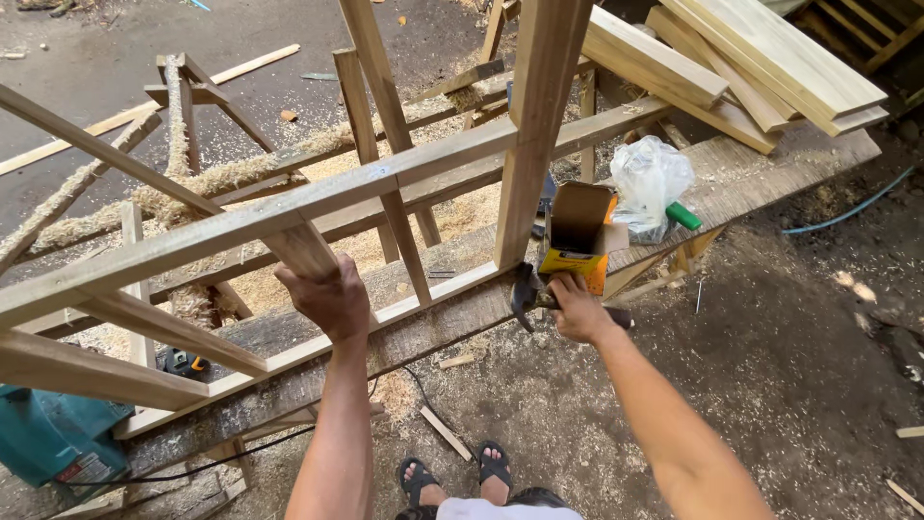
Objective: The person measures a thin wood strip with an orange ruler and square, saws it to length with a hand saw, and fits the cut pieces into a wooden frame resting on the workbench. They then hammer nails into the joints to fasten the frame, repositioning the frame and picking up nails between strikes.
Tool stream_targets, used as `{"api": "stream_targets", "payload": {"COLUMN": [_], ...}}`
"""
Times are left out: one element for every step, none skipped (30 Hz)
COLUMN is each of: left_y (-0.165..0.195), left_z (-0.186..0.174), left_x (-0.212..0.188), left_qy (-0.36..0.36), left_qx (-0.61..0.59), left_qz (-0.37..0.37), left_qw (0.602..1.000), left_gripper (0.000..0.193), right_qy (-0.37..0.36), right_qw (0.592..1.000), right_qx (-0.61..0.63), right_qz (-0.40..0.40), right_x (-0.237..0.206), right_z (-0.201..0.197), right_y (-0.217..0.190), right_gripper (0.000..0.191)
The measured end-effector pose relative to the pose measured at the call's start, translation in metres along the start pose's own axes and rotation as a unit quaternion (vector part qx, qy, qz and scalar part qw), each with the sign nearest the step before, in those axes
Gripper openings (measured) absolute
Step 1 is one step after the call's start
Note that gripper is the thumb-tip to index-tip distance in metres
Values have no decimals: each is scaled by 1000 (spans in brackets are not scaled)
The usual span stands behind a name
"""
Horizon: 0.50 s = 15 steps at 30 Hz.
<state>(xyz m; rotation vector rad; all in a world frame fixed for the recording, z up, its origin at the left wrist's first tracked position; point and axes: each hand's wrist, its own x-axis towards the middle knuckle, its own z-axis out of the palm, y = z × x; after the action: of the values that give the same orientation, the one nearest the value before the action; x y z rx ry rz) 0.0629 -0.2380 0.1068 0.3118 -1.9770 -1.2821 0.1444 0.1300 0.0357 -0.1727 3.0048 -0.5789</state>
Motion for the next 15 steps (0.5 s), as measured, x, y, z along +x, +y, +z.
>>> {"api": "stream_targets", "payload": {"left_y": [1, 2, 3, 4, 5, 6, 7, 8, 9, 10, 11, 13, 14, 16, 17], "left_z": [-1, -2, -3, -4, -5, -7, -9, -11, -12, -14, -16, -17, -17, -18, -18], "left_x": [-1, -2, -3, -4, -4, -4, -4, -5, -4, -4, -4, -4, -4, -4, -5], "left_qy": [-3, -7, -11, -14, -21, -29, -38, -48, -57, -65, -62, -59, -58, -61, -65], "left_qx": [-10, -4, 2, 8, 16, 24, 31, 31, 30, 30, 28, 26, 24, 24, 23], "left_qz": [2, -1, -3, -5, -16, -26, -37, -38, -39, -39, -24, -9, 6, 1, -5], "left_qw": [1000, 1000, 1000, 1000, 1000, 999, 998, 998, 997, 997, 997, 998, 998, 998, 998], "left_gripper": [57, 57, 57, 57, 57, 57, 57, 58, 59, 59, 60, 61, 61, 60, 60], "right_qy": [-21, -44, -36, -27, -18, -9, 0, 10, 15, 21, 27, 14, 1, -11, 2], "right_qw": [1000, 999, 999, 1000, 999, 999, 999, 999, 999, 999, 999, 1000, 1000, 1000, 1000], "right_qx": [0, 1, 1, 0, 0, 5, 9, 10, 7, 6, 4, 1, -2, -5, -4], "right_qz": [10, 20, 5, -11, -28, -34, -37, -40, -40, -41, -41, -23, -4, 15, 10], "right_x": [2, 4, 5, 5, 5, 5, 4, 4, 3, 2, 1, 0, -1, -3, -5], "right_z": [-4, -8, -11, -13, -13, -13, -13, -12, -11, -10, -9, -8, -7, -7, -6], "right_y": [2, 4, 5, 6, 7, 8, 9, 10, 10, 10, 10, 10, 10, 10, 9], "right_gripper": [45, 45, 46, 47, 48, 47, 46, 46, 45, 45, 45, 42, 40, 38, 39]}}
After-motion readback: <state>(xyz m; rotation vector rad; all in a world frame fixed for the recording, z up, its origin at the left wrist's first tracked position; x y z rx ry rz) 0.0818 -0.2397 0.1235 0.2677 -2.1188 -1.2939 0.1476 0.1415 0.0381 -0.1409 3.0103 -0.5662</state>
